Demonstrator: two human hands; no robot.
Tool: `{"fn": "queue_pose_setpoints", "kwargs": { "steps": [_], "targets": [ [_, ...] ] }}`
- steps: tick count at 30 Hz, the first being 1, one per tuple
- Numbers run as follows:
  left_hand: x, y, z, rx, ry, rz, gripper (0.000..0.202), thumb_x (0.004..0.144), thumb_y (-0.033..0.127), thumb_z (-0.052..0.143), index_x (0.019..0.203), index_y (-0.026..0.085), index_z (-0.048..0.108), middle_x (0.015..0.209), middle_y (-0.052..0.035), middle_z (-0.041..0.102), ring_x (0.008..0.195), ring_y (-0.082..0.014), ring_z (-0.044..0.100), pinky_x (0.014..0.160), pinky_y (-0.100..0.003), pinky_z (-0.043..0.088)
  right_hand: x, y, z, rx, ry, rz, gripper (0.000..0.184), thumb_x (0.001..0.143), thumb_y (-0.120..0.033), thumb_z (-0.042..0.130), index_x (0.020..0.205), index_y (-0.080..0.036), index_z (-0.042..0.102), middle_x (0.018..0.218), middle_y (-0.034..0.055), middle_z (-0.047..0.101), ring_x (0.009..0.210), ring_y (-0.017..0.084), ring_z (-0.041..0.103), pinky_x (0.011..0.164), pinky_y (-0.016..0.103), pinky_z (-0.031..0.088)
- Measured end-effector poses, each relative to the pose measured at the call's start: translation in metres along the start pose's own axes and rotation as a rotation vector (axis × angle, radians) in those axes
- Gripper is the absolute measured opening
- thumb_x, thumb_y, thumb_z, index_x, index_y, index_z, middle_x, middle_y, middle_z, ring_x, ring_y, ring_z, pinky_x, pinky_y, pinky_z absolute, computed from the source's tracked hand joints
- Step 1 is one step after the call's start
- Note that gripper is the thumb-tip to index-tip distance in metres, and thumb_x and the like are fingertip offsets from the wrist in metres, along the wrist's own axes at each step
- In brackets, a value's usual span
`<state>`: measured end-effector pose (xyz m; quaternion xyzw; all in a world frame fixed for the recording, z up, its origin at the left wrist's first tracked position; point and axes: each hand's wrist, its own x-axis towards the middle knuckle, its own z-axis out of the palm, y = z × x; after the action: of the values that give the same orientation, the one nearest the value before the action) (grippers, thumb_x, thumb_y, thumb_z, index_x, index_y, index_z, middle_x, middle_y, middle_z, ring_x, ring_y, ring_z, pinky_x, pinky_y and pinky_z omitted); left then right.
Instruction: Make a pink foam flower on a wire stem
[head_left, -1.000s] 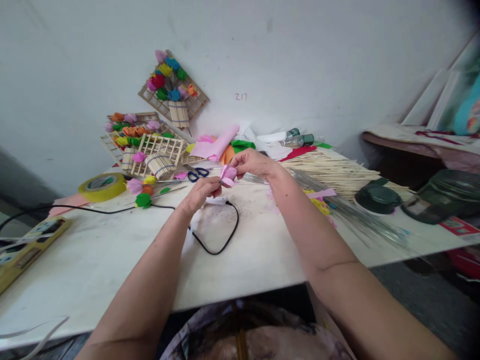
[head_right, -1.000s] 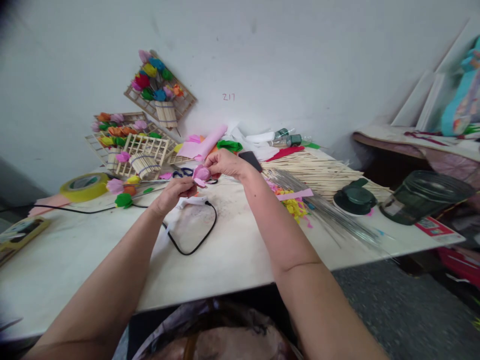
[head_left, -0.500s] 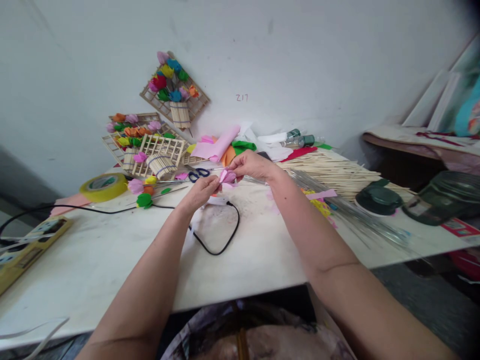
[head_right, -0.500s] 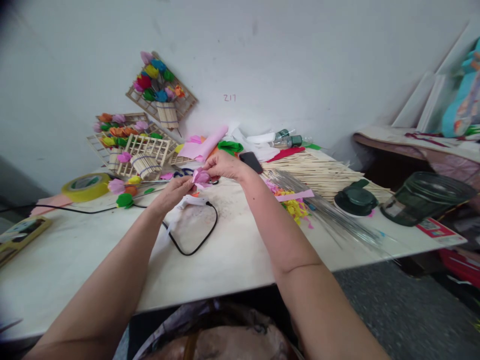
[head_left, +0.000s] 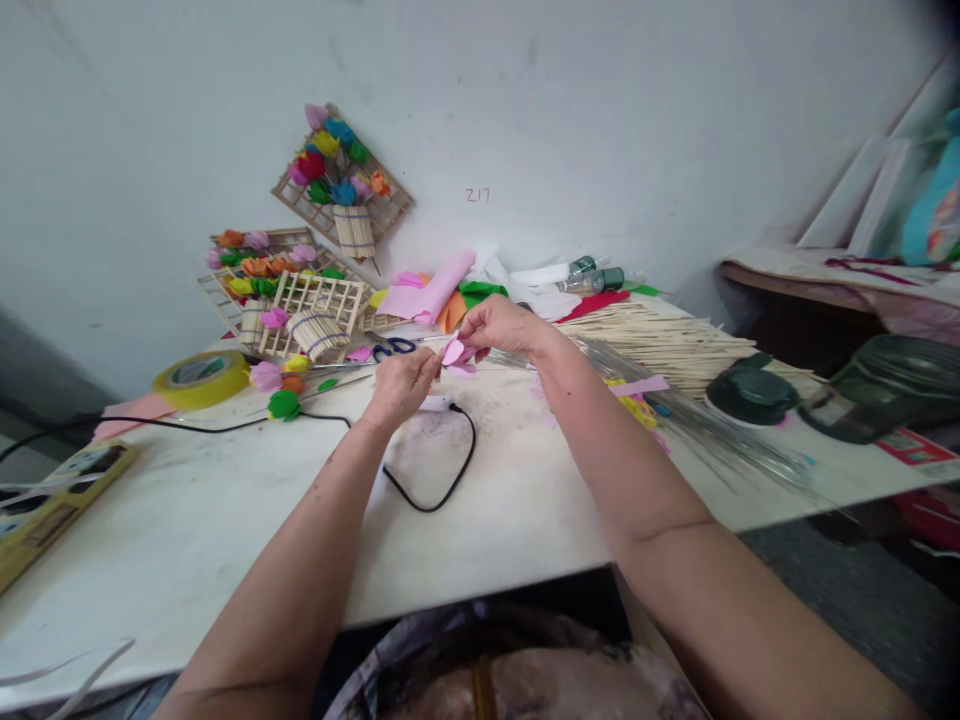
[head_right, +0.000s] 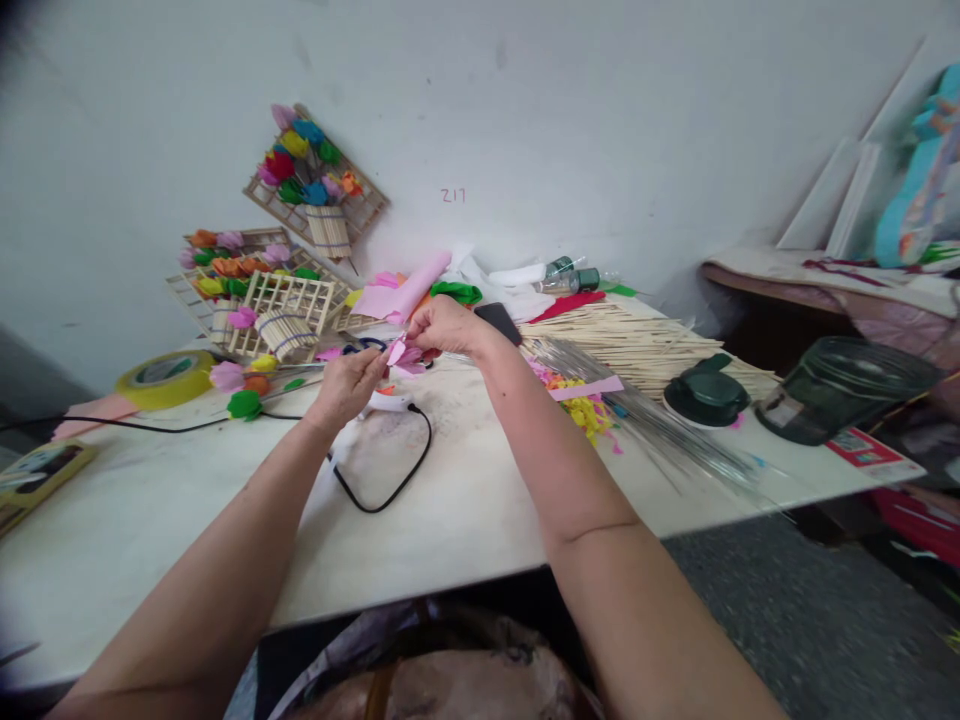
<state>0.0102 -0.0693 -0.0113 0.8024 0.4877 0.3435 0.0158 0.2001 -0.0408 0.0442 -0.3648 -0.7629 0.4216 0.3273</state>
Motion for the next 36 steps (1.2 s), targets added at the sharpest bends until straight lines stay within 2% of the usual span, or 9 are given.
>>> {"fn": "queue_pose_setpoints", "kwargs": {
  "steps": [9, 13, 19, 22, 26, 31, 36],
  "targets": [
    [0.000, 0.004, 0.005, 0.062, 0.017, -0.004, 0.042, 0.088, 0.044, 0.035, 0.059, 0.019, 0.053, 0.048, -0.0004, 0.046, 0.048, -0.0132, 0.043, 0.053, -0.027, 0.028, -0.001, -0.001, 0.004, 0.010, 0.050, 0.136, 0.018, 0.063, 0.004, 0.058, 0.054, -0.012, 0.062, 0.050, -0.0004, 0.060, 0.045, 0.007, 0.054, 0.046, 0.017, 0.047],
    [0.000, -0.002, 0.008, -0.007, -0.019, -0.044, 0.042, 0.088, 0.046, 0.033, 0.063, 0.019, 0.054, 0.050, -0.0005, 0.049, 0.050, -0.0137, 0.044, 0.055, -0.027, 0.030, 0.002, 0.004, 0.004, 0.048, 0.024, 0.160, 0.014, 0.061, 0.001, 0.062, 0.057, -0.011, 0.064, 0.052, 0.0006, 0.063, 0.046, 0.007, 0.054, 0.047, 0.016, 0.046],
    [0.001, -0.016, 0.009, -0.339, -0.059, -0.088, 0.041, 0.088, 0.048, 0.034, 0.071, 0.017, 0.056, 0.059, -0.0002, 0.050, 0.056, -0.0127, 0.045, 0.056, -0.025, 0.035, 0.006, 0.007, 0.004, 0.179, 0.052, 0.016, 0.005, 0.065, -0.009, 0.070, 0.066, -0.012, 0.066, 0.060, 0.0015, 0.065, 0.052, 0.007, 0.055, 0.052, 0.018, 0.048],
    [0.002, -0.019, 0.009, -0.471, -0.046, -0.109, 0.042, 0.086, 0.052, 0.038, 0.072, 0.016, 0.055, 0.060, 0.0006, 0.046, 0.055, -0.0117, 0.042, 0.053, -0.024, 0.034, 0.007, 0.005, 0.004, 0.170, 0.126, -0.061, 0.003, 0.068, -0.013, 0.068, 0.071, -0.013, 0.067, 0.066, 0.0021, 0.066, 0.057, 0.007, 0.056, 0.055, 0.019, 0.047],
    [0.003, -0.024, 0.011, -0.614, -0.010, -0.120, 0.042, 0.083, 0.056, 0.043, 0.071, 0.017, 0.052, 0.061, 0.0015, 0.043, 0.055, -0.0105, 0.039, 0.051, -0.023, 0.034, 0.007, 0.004, 0.005, 0.092, 0.235, -0.065, 0.004, 0.073, -0.014, 0.062, 0.071, -0.013, 0.065, 0.071, 0.0038, 0.067, 0.061, 0.008, 0.056, 0.052, 0.017, 0.043],
    [0.003, -0.028, 0.010, -0.670, 0.005, -0.099, 0.042, 0.083, 0.056, 0.044, 0.068, 0.018, 0.046, 0.062, 0.0022, 0.041, 0.057, -0.0100, 0.037, 0.054, -0.024, 0.033, 0.007, 0.004, 0.006, 0.032, 0.273, -0.061, 0.010, 0.074, -0.021, 0.060, 0.069, -0.014, 0.063, 0.070, 0.0040, 0.064, 0.059, 0.008, 0.052, 0.047, 0.017, 0.037],
    [0.002, -0.031, 0.007, -0.650, 0.006, -0.071, 0.039, 0.086, 0.052, 0.042, 0.068, 0.017, 0.045, 0.066, 0.0014, 0.042, 0.061, -0.0102, 0.036, 0.057, -0.025, 0.030, 0.003, -0.001, 0.009, 0.033, 0.206, -0.073, 0.014, 0.074, -0.023, 0.060, 0.064, -0.013, 0.059, 0.059, 0.0006, 0.057, 0.051, 0.006, 0.042, 0.043, 0.018, 0.030]
  ]
}}
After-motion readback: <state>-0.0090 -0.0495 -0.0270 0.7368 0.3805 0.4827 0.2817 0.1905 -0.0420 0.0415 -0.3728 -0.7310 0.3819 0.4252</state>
